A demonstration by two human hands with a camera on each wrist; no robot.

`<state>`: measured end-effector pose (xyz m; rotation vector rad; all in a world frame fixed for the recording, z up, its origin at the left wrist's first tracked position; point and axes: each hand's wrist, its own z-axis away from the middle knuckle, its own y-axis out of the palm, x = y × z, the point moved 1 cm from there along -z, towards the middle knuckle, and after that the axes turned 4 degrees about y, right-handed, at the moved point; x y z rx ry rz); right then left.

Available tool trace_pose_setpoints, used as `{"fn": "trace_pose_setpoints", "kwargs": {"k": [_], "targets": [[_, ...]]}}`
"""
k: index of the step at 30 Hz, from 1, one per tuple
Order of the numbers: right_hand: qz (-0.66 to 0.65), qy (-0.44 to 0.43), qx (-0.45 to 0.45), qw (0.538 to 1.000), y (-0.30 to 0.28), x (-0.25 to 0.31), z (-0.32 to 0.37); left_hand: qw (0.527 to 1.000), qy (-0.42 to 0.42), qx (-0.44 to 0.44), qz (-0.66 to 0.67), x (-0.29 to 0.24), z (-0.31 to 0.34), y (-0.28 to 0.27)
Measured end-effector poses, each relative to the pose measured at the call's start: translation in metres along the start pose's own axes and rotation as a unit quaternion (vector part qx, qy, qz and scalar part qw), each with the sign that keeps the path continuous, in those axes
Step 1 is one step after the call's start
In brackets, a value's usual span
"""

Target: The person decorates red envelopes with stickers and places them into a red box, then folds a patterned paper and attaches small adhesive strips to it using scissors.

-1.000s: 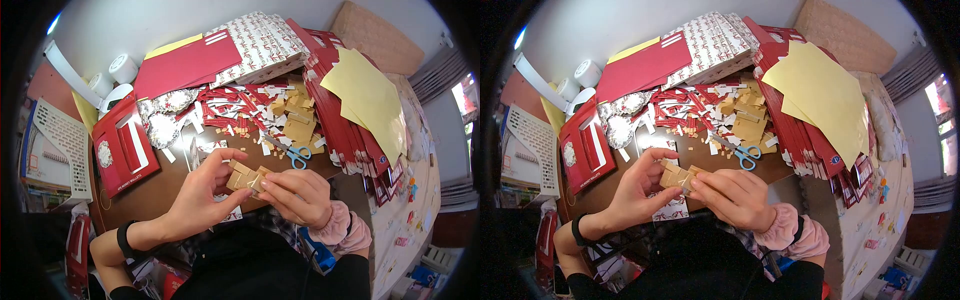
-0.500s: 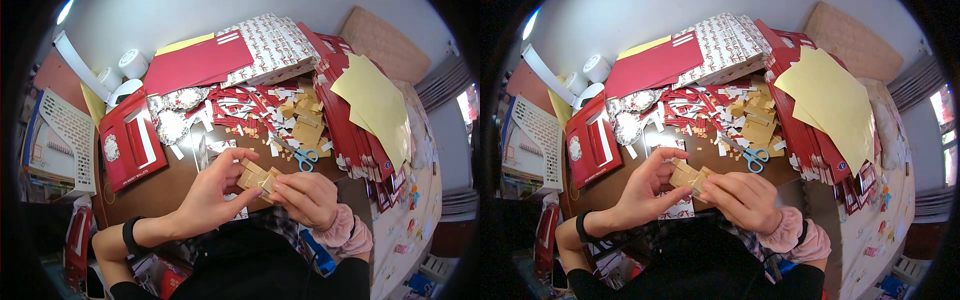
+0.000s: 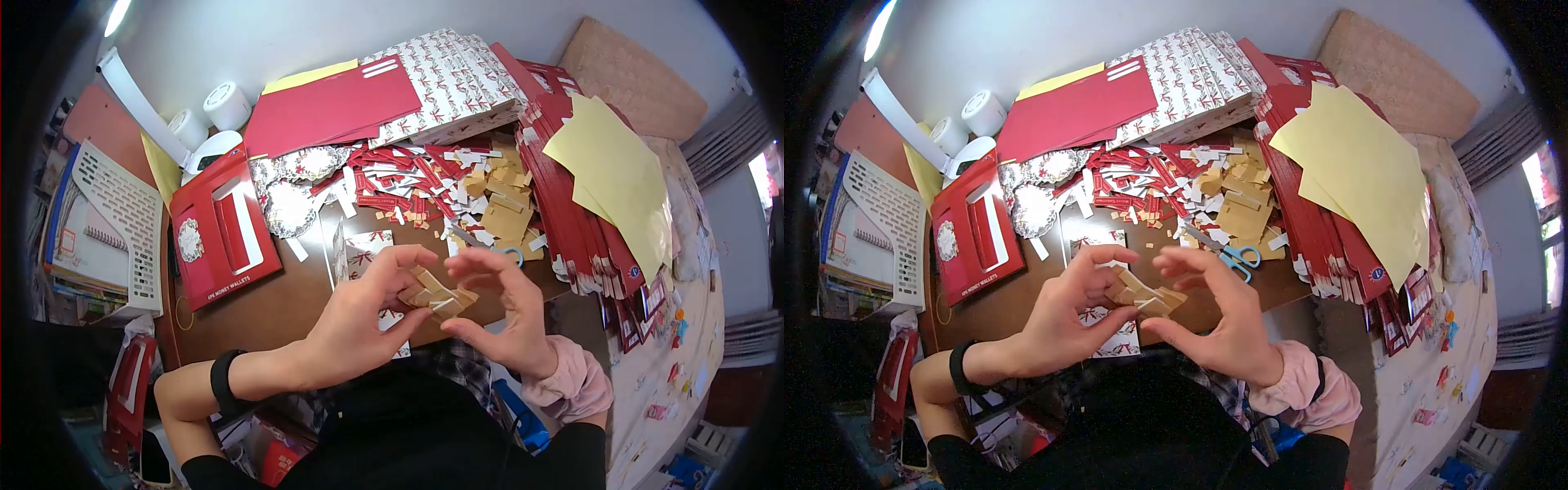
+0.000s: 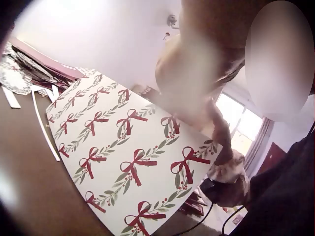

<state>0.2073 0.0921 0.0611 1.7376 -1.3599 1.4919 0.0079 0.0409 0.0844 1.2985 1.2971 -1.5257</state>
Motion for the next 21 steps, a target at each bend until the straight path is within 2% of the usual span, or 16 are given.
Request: {"fn": "trace_pose_setpoints", "kwargs": {"k": [1, 2, 4, 7, 11, 12, 13, 14, 17, 21], "targets": [[-0.042, 0.054, 0.040, 0.997, 0.001, -0.001, 0.000, 1.000, 0.025, -0.001, -0.016, 0.001, 0.000, 0.001], [-0.041, 0.053, 0.040, 0.997, 0.001, -0.003, -0.001, 0.998, 0.050, -0.002, -0.033, 0.001, 0.001, 0.002], [0.026, -0.026, 0.054, 0.998, 0.000, -0.008, -0.003, 0.997, 0.055, -0.004, -0.047, 0.001, 0.001, 0.001], [-0.026, 0.011, 0.041, 0.999, 0.000, -0.003, -0.001, 0.996, 0.069, -0.011, -0.056, 0.004, 0.001, -0.002], [-0.007, 0.016, 0.030, 0.999, -0.005, -0.004, -0.001, 0.995, 0.071, -0.019, -0.073, 0.002, 0.004, -0.009], [0.038, -0.020, 0.021, 0.999, -0.006, -0.001, -0.002, 0.995, 0.071, -0.019, -0.073, 0.003, 0.004, -0.010], [0.082, -0.056, 0.013, 0.995, -0.007, 0.001, -0.002, 0.989, 0.110, -0.041, -0.092, 0.004, 0.003, -0.011], [0.081, -0.057, 0.013, 0.995, -0.006, 0.002, -0.002, 0.981, 0.149, -0.064, -0.111, 0.004, 0.002, -0.013], [0.119, -0.072, 0.026, 0.990, -0.004, 0.004, 0.001, 0.970, 0.173, -0.041, -0.168, -0.009, -0.001, -0.019], [0.099, -0.065, 0.039, 0.992, 0.000, 0.005, 0.002, 0.972, 0.176, -0.032, -0.155, -0.006, -0.002, -0.017]]}}
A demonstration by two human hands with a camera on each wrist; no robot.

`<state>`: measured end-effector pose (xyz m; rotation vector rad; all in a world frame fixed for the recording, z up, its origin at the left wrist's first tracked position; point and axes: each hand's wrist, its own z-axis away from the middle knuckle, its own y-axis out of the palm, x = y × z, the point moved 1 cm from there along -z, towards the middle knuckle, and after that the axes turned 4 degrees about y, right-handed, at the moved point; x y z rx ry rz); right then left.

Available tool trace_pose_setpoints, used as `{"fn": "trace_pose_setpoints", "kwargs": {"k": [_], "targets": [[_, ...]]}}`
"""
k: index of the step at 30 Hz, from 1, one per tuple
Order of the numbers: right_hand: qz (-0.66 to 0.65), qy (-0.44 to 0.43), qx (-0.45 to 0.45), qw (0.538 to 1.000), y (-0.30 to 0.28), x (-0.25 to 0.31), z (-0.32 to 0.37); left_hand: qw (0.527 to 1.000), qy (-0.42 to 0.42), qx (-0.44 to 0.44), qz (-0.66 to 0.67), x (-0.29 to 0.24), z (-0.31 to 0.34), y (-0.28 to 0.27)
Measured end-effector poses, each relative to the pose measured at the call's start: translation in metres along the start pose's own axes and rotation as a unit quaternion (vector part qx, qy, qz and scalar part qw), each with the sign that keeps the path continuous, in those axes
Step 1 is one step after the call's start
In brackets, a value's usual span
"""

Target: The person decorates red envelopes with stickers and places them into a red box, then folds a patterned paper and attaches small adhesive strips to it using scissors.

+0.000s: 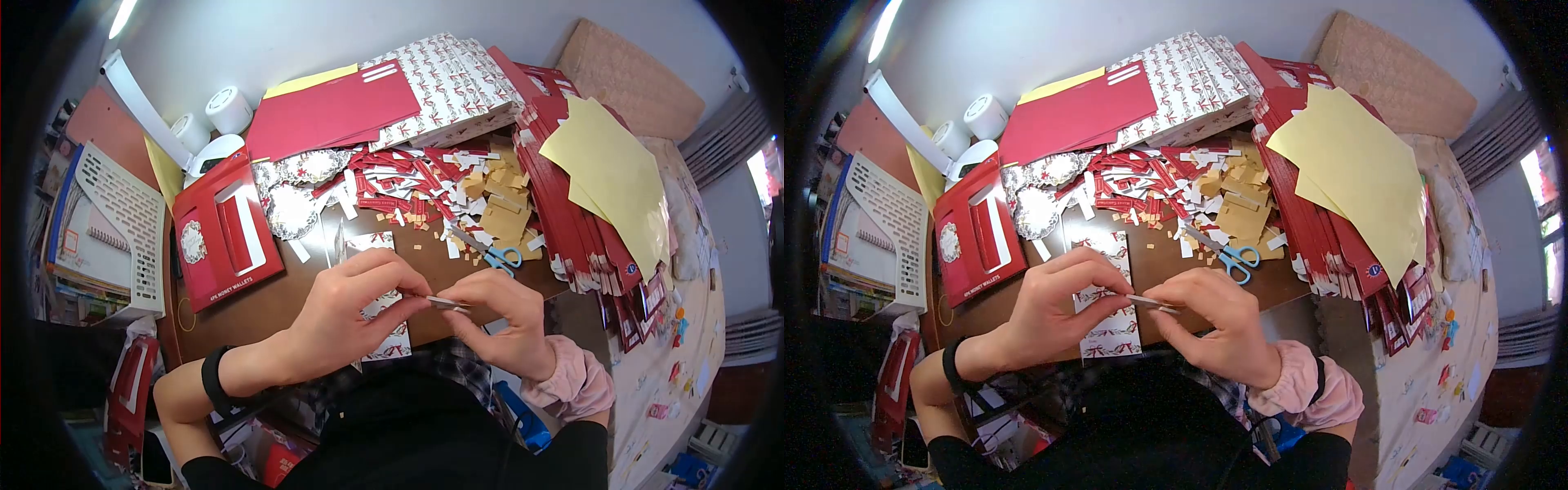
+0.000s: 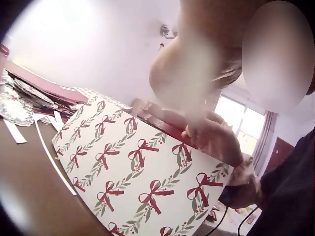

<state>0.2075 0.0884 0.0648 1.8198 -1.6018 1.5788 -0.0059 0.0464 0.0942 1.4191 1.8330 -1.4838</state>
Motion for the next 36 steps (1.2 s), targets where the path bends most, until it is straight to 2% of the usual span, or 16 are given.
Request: {"fn": "trace_pose_setpoints", "kwargs": {"k": [7, 11, 14, 17, 20, 23, 25, 28, 32, 34, 36], "targets": [[-0.058, 0.048, 0.024, 0.997, 0.004, 0.002, -0.001, 1.000, -0.003, 0.019, -0.003, 0.000, 0.003, 0.004], [-0.055, 0.026, 0.041, 0.997, 0.004, 0.003, -0.003, 0.995, -0.053, 0.049, 0.064, -0.001, 0.006, 0.001], [-0.041, 0.017, 0.047, 0.998, 0.004, 0.004, -0.003, 0.994, -0.073, 0.043, 0.068, -0.002, 0.008, 0.002], [-0.025, 0.013, 0.034, 0.999, 0.005, 0.002, -0.003, 0.997, -0.060, 0.032, 0.031, -0.004, 0.011, 0.004], [-0.009, 0.072, -0.010, 0.997, -0.005, -0.020, -0.002, 1.000, -0.024, -0.009, -0.011, -0.010, 0.013, -0.013], [0.063, 0.120, 0.004, 0.991, -0.015, -0.042, -0.002, 0.998, -0.065, 0.000, -0.010, -0.008, 0.015, -0.022], [0.128, 0.144, -0.044, 0.980, -0.018, -0.064, -0.009, 0.996, -0.086, 0.016, 0.002, -0.003, 0.019, -0.019], [0.108, 0.126, -0.097, 0.981, -0.020, -0.082, -0.025, 0.995, -0.100, 0.022, 0.014, -0.004, 0.021, -0.015], [0.139, 0.108, -0.092, 0.980, -0.016, -0.103, -0.036, 0.992, -0.120, 0.022, 0.031, -0.003, 0.024, -0.013], [0.140, 0.101, -0.102, 0.980, -0.012, -0.115, -0.037, 0.979, -0.182, -0.005, 0.096, -0.005, 0.025, -0.012], [0.143, 0.092, -0.111, 0.979, -0.012, -0.116, -0.037, 0.982, -0.173, 0.011, 0.070, -0.002, 0.026, -0.014]]}}
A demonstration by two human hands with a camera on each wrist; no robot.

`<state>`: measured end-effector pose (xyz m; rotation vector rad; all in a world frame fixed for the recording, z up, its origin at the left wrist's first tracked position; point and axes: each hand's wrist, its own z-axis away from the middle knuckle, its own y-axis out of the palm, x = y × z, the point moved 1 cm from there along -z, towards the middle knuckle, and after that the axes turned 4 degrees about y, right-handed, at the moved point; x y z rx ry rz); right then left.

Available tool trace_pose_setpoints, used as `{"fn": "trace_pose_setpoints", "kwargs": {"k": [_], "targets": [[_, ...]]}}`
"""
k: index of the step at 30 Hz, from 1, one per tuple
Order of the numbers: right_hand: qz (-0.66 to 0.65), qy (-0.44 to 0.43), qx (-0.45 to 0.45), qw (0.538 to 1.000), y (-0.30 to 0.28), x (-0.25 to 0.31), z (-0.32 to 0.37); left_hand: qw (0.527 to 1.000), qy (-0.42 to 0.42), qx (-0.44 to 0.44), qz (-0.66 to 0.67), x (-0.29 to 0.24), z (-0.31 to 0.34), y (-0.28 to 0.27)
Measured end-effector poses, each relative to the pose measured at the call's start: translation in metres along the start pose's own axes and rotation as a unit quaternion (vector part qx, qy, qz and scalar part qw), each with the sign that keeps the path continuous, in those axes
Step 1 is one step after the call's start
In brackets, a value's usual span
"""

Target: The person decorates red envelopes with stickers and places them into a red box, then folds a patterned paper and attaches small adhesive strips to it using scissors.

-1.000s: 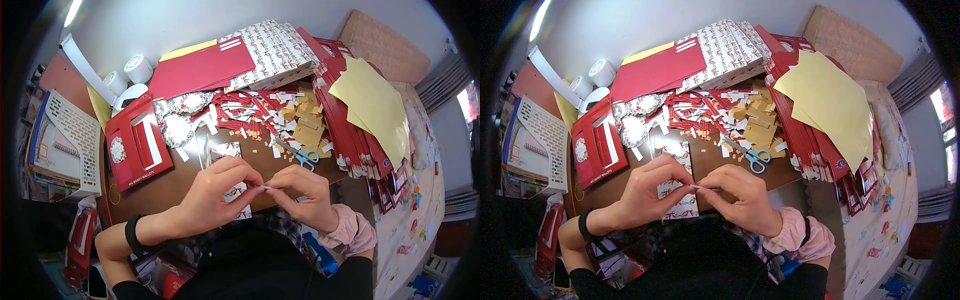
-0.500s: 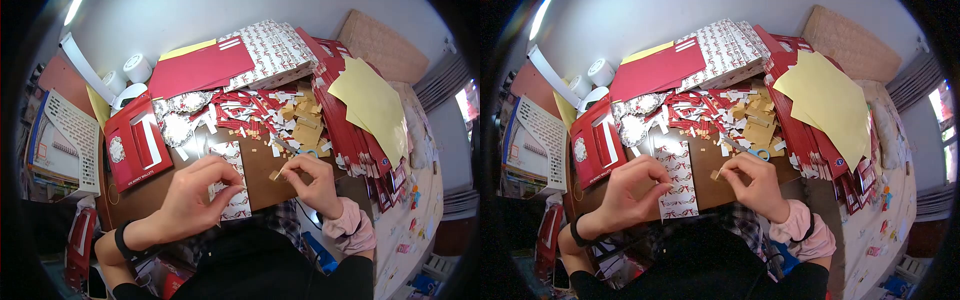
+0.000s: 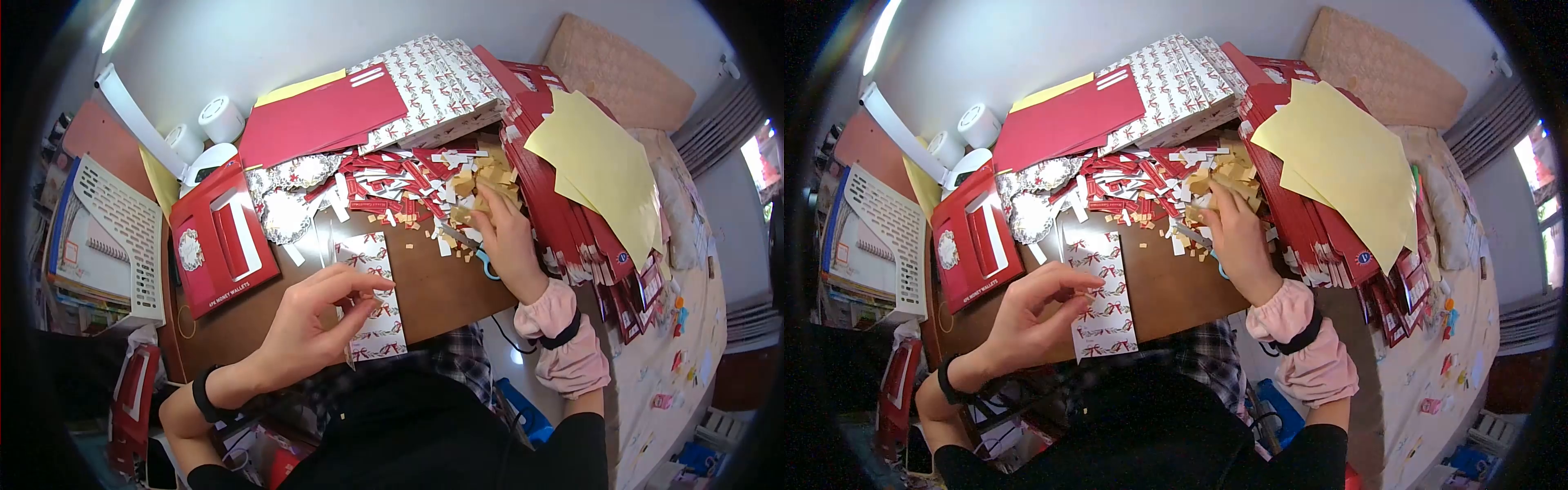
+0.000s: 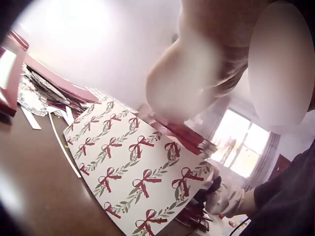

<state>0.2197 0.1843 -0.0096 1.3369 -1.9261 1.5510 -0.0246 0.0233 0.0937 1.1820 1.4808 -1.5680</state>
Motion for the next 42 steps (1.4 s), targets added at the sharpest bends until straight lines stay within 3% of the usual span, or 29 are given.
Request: {"fn": "trace_pose_setpoints", "kwargs": {"k": [2, 6, 8, 9, 14, 17, 19, 22, 28, 31, 32, 33, 34, 36, 42], "targets": [[0.093, -0.106, -0.063, 0.988, -0.007, 0.009, 0.005, 1.000, 0.007, 0.012, -0.028, 0.004, 0.002, -0.003], [0.150, -0.064, -0.026, 0.986, -0.031, 0.032, 0.032, 1.000, 0.004, 0.018, -0.018, 0.009, 0.007, -0.002], [0.213, -0.023, 0.084, 0.973, -0.039, 0.035, 0.046, 1.000, -0.009, 0.015, -0.005, 0.010, 0.008, -0.001], [0.260, -0.044, 0.076, 0.962, -0.036, 0.029, 0.051, 0.999, -0.031, 0.014, 0.020, 0.011, 0.008, -0.001], [0.296, -0.033, 0.093, 0.950, -0.038, 0.027, 0.055, 0.995, -0.060, 0.012, 0.073, 0.014, 0.007, -0.001], [0.321, -0.042, 0.102, 0.940, -0.038, 0.027, 0.055, 0.999, -0.023, 0.037, 0.026, 0.012, 0.006, -0.002], [0.339, -0.053, 0.111, 0.933, -0.037, 0.028, 0.055, 1.000, 0.028, -0.003, -0.002, 0.016, 0.006, -0.001], [0.322, -0.077, 0.085, 0.940, -0.038, 0.035, 0.058, 1.000, 0.009, -0.008, 0.026, 0.020, 0.007, -0.001], [0.304, -0.025, 0.087, 0.948, -0.044, 0.041, 0.062, 0.998, -0.028, 0.001, 0.060, 0.012, 0.004, -0.001], [0.209, 0.028, 0.101, 0.972, -0.044, 0.041, 0.059, 0.996, -0.033, 0.021, 0.085, 0.015, 0.003, 0.001], [0.027, 0.134, 0.120, 0.983, -0.043, 0.047, 0.058, 0.996, -0.034, 0.018, 0.084, 0.017, 0.002, 0.002], [-0.155, 0.235, 0.135, 0.950, -0.043, 0.054, 0.057, 0.987, -0.060, 0.024, 0.148, 0.019, 0.001, 0.004], [-0.157, 0.234, 0.136, 0.950, -0.045, 0.060, 0.055, 0.973, -0.086, 0.030, 0.212, 0.020, -0.001, 0.006], [-0.317, 0.305, 0.202, 0.875, -0.047, 0.071, 0.052, 0.968, -0.091, 0.037, 0.232, 0.017, -0.004, 0.009], [-0.417, 0.302, 0.280, 0.810, -0.031, 0.103, 0.055, 0.966, -0.100, 0.044, 0.235, 0.010, -0.007, 0.017]]}}
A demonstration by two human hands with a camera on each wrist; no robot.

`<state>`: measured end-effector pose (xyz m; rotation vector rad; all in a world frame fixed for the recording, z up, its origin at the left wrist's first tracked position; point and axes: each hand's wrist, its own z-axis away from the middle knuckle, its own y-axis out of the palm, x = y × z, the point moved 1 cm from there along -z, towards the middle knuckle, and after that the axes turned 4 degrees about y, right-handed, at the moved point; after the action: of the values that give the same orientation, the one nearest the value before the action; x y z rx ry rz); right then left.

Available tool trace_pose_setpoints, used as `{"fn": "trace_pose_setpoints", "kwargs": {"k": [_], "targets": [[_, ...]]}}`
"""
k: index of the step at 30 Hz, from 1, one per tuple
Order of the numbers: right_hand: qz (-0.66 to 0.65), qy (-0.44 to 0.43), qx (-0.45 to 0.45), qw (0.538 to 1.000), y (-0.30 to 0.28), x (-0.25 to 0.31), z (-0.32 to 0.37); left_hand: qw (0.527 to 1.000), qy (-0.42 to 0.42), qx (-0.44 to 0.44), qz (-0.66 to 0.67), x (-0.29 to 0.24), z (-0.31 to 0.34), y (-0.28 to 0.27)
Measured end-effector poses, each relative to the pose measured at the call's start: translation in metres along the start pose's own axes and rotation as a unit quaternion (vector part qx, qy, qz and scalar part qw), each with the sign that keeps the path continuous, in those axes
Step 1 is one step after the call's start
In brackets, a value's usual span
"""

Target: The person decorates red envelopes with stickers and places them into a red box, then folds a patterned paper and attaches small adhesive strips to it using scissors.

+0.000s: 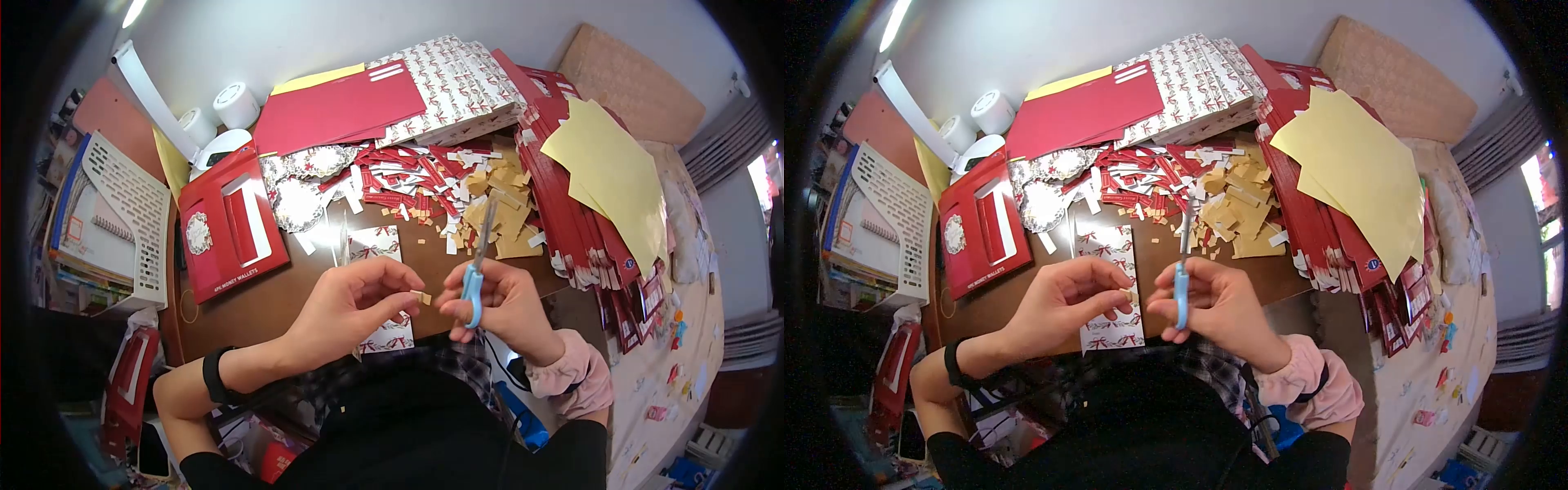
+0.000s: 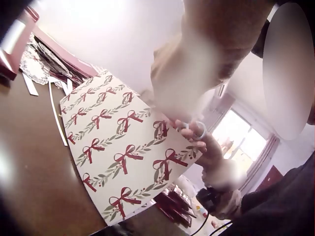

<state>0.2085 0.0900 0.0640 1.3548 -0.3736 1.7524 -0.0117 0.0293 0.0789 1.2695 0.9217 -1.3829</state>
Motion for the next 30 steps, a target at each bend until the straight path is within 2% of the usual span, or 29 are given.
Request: {"fn": "trace_pose_setpoints", "kwargs": {"k": [6, 17, 19, 22, 24, 25, 26, 28, 30], "targets": [[0.034, -0.054, 0.000, 0.998, 0.013, 0.002, -0.003, 0.999, -0.002, -0.002, -0.046, 0.000, 0.003, 0.002], [0.086, -0.091, -0.015, 0.992, 0.014, 0.000, 0.001, 0.996, 0.007, 0.016, -0.084, 0.001, 0.004, 0.004], [0.091, -0.093, -0.016, 0.991, 0.014, 0.001, 0.002, 0.995, -0.025, 0.029, -0.089, -0.003, 0.005, 0.007], [0.070, -0.095, -0.017, 0.993, 0.011, 0.003, 0.005, 0.999, 0.007, 0.023, -0.023, 0.000, 0.005, 0.009], [0.062, -0.071, -0.064, 0.993, -0.001, 0.009, 0.005, 1.000, 0.004, 0.004, -0.015, 0.000, 0.003, 0.000], [0.067, -0.017, -0.119, 0.990, -0.007, 0.015, 0.002, 1.000, 0.001, -0.016, -0.006, 0.000, 0.003, -0.004], [0.104, -0.091, -0.156, 0.978, -0.021, 0.005, -0.008, 1.000, 0.000, -0.014, -0.006, 0.001, 0.004, -0.006], [0.210, -0.087, -0.211, 0.951, -0.045, 0.002, -0.024, 1.000, 0.007, -0.025, -0.007, 0.002, 0.004, -0.008], [0.232, -0.096, -0.228, 0.941, -0.063, -0.006, -0.037, 1.000, 0.006, -0.024, -0.012, 0.002, 0.004, -0.006]]}}
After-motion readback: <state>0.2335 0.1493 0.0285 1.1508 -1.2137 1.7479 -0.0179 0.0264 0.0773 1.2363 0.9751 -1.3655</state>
